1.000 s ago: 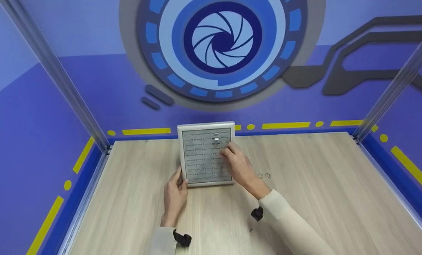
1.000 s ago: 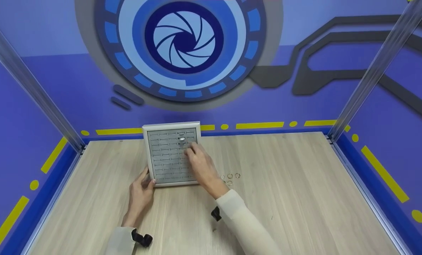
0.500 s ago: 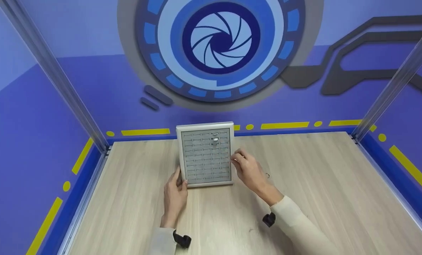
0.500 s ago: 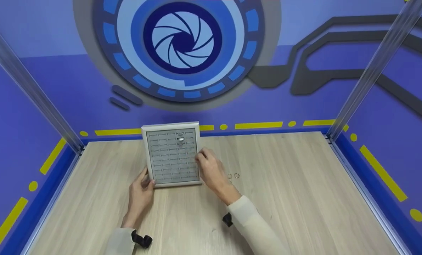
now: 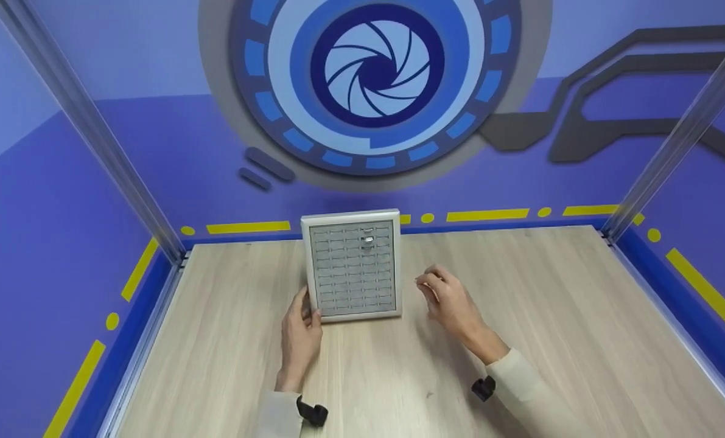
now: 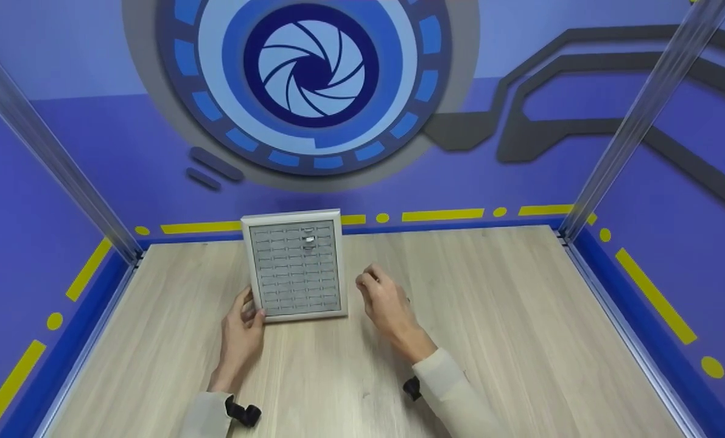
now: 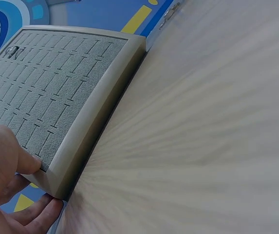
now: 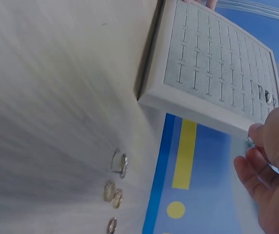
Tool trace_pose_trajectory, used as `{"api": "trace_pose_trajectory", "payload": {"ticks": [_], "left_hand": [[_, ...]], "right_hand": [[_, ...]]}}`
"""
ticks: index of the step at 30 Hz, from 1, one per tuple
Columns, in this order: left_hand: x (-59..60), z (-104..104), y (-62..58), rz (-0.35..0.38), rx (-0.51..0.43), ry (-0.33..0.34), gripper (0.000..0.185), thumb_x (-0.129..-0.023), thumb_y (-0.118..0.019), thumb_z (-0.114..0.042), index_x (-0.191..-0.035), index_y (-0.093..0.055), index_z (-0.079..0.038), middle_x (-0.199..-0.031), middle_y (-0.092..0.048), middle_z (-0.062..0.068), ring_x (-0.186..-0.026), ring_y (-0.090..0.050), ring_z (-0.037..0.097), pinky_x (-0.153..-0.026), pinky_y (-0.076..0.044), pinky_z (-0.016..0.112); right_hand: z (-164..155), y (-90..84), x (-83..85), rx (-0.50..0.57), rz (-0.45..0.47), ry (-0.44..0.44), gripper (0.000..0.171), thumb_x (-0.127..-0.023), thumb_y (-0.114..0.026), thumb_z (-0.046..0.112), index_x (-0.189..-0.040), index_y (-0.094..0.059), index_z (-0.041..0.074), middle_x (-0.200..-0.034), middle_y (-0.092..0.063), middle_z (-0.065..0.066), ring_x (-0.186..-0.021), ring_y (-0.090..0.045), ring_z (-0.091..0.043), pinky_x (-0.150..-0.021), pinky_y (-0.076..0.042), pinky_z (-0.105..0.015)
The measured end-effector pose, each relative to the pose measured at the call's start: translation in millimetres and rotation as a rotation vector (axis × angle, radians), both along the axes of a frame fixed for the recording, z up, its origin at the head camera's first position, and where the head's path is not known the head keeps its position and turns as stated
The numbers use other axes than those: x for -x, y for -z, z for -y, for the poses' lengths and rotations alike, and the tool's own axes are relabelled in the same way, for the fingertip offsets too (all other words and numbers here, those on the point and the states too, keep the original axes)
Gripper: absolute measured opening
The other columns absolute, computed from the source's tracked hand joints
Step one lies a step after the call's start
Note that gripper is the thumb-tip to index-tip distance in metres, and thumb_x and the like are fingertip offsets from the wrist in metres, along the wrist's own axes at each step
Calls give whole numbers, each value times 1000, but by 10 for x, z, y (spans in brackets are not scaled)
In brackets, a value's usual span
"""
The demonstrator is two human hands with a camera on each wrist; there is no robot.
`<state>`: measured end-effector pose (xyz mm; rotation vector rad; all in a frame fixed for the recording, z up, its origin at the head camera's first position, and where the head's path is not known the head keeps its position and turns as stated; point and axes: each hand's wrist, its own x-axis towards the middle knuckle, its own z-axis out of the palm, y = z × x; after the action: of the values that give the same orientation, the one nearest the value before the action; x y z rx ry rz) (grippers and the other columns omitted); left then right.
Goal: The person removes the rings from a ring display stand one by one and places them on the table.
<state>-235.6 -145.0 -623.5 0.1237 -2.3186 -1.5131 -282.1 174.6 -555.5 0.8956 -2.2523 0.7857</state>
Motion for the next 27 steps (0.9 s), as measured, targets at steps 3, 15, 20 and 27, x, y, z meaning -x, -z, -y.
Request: {"api": "trace_pose_trajectory", "payload": {"ticks": [3, 15, 20, 27], "left_hand": [[4, 3, 10, -6, -2, 7, 62, -102, -65, 4, -160, -45, -1, -156, -54, 27, -129, -66, 43, -101, -64, 46], [0, 3, 27, -2, 2, 4, 62, -102, -65, 3, -161, -44, -2, -160, -49, 27, -132, -64, 46, -103, -64, 46], [11, 2, 29, 1, -3, 10, 63, -103, -65, 3, -161, -43, -1, -160, -48, 27, -132, -63, 45, -103, -63, 45], [6, -1, 30, 7, -1, 7, 62, -103, -64, 3, -161, -43, -1, -161, -48, 27, -133, -64, 44, -103, -63, 45]], "right_hand": [[-80, 48, -25, 7, 12, 12, 16, -93, -75, -10, -99, -75, 4, -100, -66, -7, -84, -68, -15, -66, -63, -26], [-404, 260, -94, 15, 55, 47, 21, -87, -79, -14, -96, -74, 5, -98, -65, -7, -82, -69, -14, -68, -65, -22], [-518, 321, -123, 12, 85, 69, 18, -87, -79, -14, -96, -74, 1, -98, -65, -7, -84, -71, -17, -70, -67, -24], [-636, 411, -172, -46, 152, 138, 16, -87, -80, -11, -94, -76, 2, -97, -65, -4, -83, -68, -15, -67, -65, -26]]}}
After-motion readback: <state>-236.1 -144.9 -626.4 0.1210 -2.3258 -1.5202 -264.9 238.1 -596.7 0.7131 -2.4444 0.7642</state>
